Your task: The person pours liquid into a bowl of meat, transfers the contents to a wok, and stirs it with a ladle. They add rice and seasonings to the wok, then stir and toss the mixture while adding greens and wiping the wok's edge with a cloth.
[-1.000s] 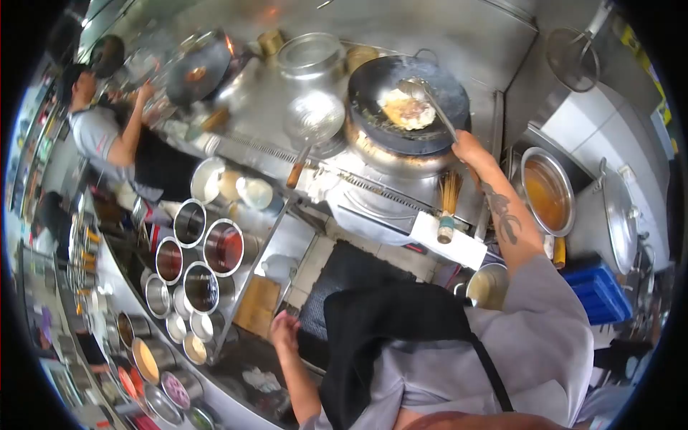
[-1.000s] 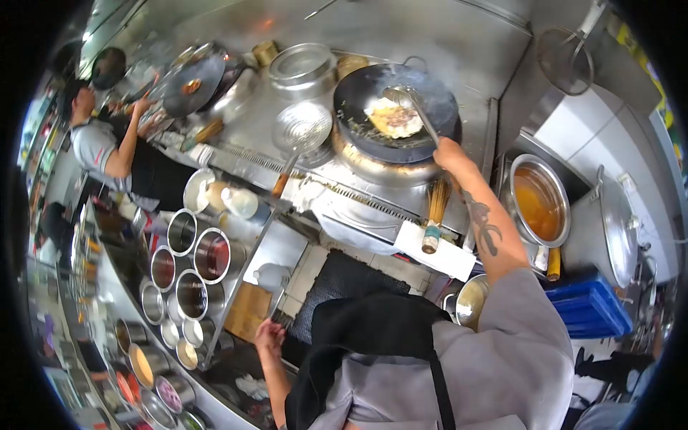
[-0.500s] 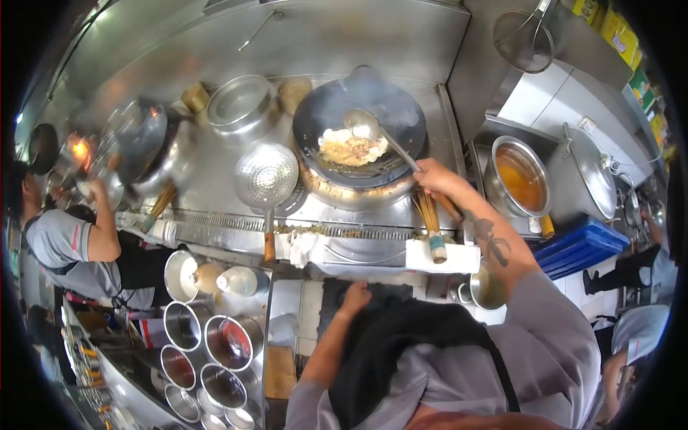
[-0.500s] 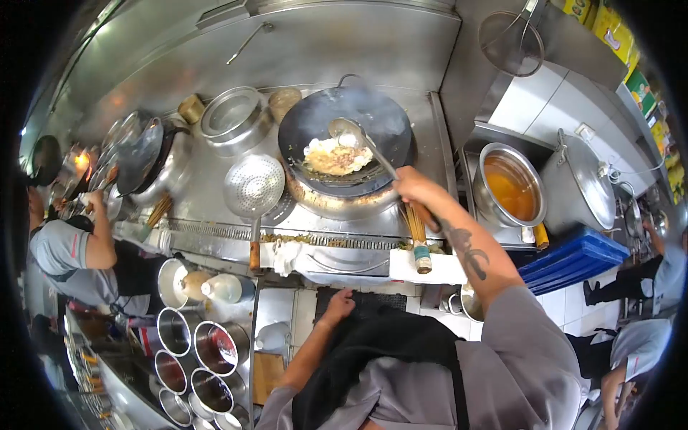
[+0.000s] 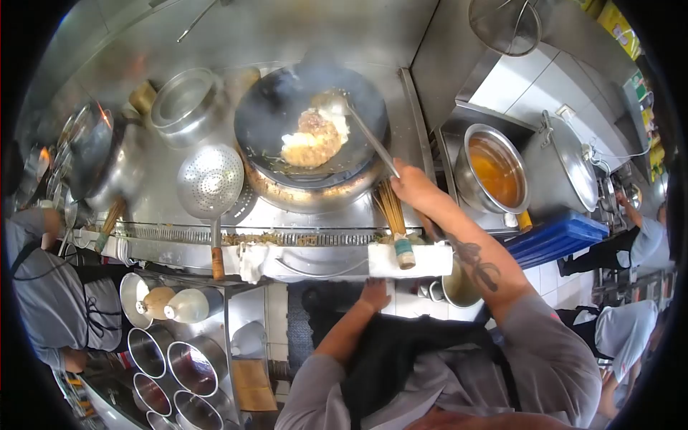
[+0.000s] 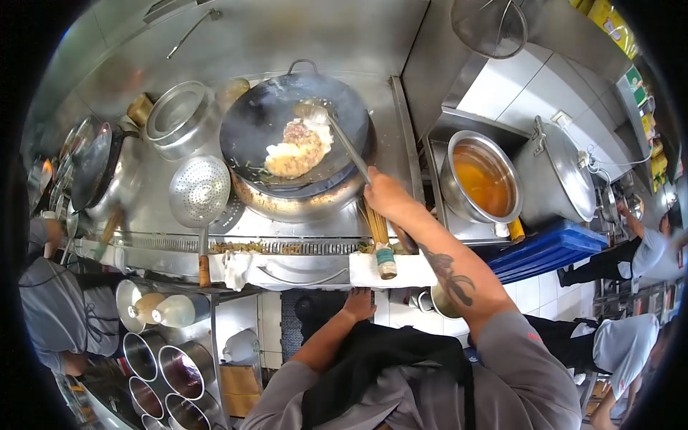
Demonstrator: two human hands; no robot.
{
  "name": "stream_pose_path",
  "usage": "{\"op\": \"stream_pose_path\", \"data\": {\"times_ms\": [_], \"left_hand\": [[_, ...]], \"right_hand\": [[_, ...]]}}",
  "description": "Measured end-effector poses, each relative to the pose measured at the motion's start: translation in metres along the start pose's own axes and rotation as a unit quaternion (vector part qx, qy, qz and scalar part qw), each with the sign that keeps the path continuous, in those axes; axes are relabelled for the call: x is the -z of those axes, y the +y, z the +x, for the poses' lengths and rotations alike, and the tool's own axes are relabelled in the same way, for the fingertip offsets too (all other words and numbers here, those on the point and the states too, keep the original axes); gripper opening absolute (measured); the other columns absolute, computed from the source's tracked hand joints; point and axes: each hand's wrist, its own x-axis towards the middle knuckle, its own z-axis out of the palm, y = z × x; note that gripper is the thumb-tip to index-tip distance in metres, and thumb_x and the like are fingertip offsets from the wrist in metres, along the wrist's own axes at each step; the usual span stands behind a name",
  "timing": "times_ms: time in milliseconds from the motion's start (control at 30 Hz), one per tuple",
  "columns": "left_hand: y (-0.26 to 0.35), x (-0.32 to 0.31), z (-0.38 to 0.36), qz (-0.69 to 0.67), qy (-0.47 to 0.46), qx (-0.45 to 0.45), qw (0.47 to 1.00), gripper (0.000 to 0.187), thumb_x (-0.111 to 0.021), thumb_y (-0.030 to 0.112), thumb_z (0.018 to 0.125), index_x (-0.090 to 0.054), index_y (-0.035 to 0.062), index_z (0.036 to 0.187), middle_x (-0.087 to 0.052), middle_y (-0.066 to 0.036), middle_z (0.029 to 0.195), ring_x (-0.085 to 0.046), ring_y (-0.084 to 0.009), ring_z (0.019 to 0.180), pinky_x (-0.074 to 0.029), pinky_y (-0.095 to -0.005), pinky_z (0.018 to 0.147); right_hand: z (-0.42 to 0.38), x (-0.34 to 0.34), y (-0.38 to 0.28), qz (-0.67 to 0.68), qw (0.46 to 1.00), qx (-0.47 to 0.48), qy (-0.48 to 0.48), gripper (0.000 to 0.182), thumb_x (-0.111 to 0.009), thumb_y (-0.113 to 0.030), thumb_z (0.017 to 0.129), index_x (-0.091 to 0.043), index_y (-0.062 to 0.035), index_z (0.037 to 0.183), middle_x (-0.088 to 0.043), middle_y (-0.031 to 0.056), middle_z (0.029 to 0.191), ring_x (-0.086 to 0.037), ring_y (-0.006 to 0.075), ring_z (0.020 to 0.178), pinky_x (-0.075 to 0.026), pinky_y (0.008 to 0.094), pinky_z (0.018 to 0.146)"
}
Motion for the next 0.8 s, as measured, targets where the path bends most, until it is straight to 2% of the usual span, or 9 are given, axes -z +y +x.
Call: {"op": "stream_pose_path", "data": {"times_ms": [33,67,167,200,367,467,600,733,800], "left_hand": [[0.001,-0.005,0.002,-0.002,-0.002,0.002,1.000,0.077,-0.060,0.039,0.078,-0.032,-0.0089,0.132,-0.037,-0.029,0.135,-0.034,-0.0420,0.128,-0.023,-0.0535,0.107],[0.001,-0.009,0.003,0.013,-0.013,0.011,1.000,0.078,-0.060,0.038,0.078,-0.030,-0.0085,0.133,-0.035,-0.029,0.137,-0.031,-0.0415,0.130,-0.022,-0.0528,0.108],[-0.001,-0.022,0.004,0.025,-0.021,0.026,0.999,0.081,-0.060,0.036,0.078,-0.026,-0.0075,0.136,-0.031,-0.028,0.140,-0.026,-0.0409,0.133,-0.018,-0.0512,0.111],[-0.001,-0.022,0.004,0.027,-0.011,0.026,0.999,0.080,-0.061,0.035,0.077,-0.027,-0.0074,0.136,-0.032,-0.028,0.139,-0.026,-0.0409,0.133,-0.019,-0.0511,0.111],[0.008,-0.023,-0.004,0.010,0.048,0.041,0.998,0.074,-0.060,0.030,0.076,-0.034,-0.0093,0.132,-0.038,-0.027,0.136,-0.032,-0.0418,0.129,-0.021,-0.0509,0.109],[0.011,-0.028,-0.003,0.031,0.067,0.044,0.996,0.073,-0.060,0.029,0.076,-0.035,-0.0096,0.132,-0.039,-0.027,0.134,-0.033,-0.0423,0.129,-0.021,-0.0512,0.109],[0.009,-0.023,-0.003,0.013,0.060,0.052,0.997,0.072,-0.060,0.028,0.076,-0.035,-0.0095,0.132,-0.040,-0.027,0.133,-0.034,-0.0423,0.128,-0.021,-0.0513,0.109],[0.012,-0.017,-0.004,0.025,0.044,0.053,0.997,0.071,-0.059,0.027,0.076,-0.035,-0.0088,0.132,-0.041,-0.027,0.133,-0.034,-0.0420,0.127,-0.022,-0.0517,0.109],[0.015,-0.014,-0.003,0.028,0.040,0.055,0.997,0.070,-0.060,0.027,0.076,-0.035,-0.0082,0.132,-0.041,-0.027,0.133,-0.034,-0.0418,0.127,-0.021,-0.0521,0.109]], "right_hand": [[0.002,-0.008,0.003,-0.015,0.998,0.026,0.054,0.018,-0.051,-0.010,0.084,-0.051,0.0037,0.095,-0.059,0.0300,0.078,-0.060,0.0438,0.071,-0.047,0.0484,0.070],[0.004,-0.010,0.008,0.067,0.995,-0.070,-0.039,0.018,-0.050,-0.010,0.084,-0.052,0.0048,0.095,-0.059,0.0254,0.074,-0.062,0.0360,0.062,-0.049,0.0446,0.063],[0.010,0.017,0.010,0.269,0.943,-0.137,-0.143,0.015,-0.050,-0.009,0.085,-0.052,0.0046,0.091,-0.058,0.0199,0.070,-0.061,0.0272,0.053,-0.049,0.0393,0.054],[0.014,0.022,0.012,0.306,0.928,-0.154,-0.148,0.014,-0.051,-0.009,0.085,-0.053,0.0040,0.089,-0.055,0.0116,0.065,-0.055,0.0183,0.046,-0.044,0.0333,0.045],[0.046,-0.018,0.009,0.169,0.983,-0.068,-0.035,0.015,-0.052,-0.012,0.086,-0.053,0.0029,0.088,-0.053,0.0046,0.062,-0.048,0.0158,0.042,-0.041,0.0316,0.042],[0.051,-0.033,-0.010,0.411,0.878,-0.197,-0.144,0.011,-0.052,-0.011,0.089,-0.053,-0.0008,0.093,-0.050,0.0015,0.066,-0.045,0.0095,0.044,-0.039,0.0267,0.037],[0.027,0.005,0.002,0.525,0.784,-0.238,-0.230,0.012,-0.052,-0.009,0.091,-0.051,-0.0017,0.100,-0.050,0.0011,0.067,-0.044,0.0076,0.045,-0.038,0.0250,0.036],[0.029,0.025,0.006,0.354,0.877,-0.205,-0.251,0.016,-0.049,-0.010,0.092,-0.052,-0.0004,0.104,-0.054,0.0044,0.071,-0.049,0.0107,0.048,-0.043,0.0274,0.040],[0.035,-0.003,-0.007,0.075,0.982,-0.124,-0.124,0.020,-0.048,-0.011,0.091,-0.051,0.0023,0.105,-0.057,0.0095,0.073,-0.054,0.0160,0.049,-0.047,0.0288,0.045]]}}
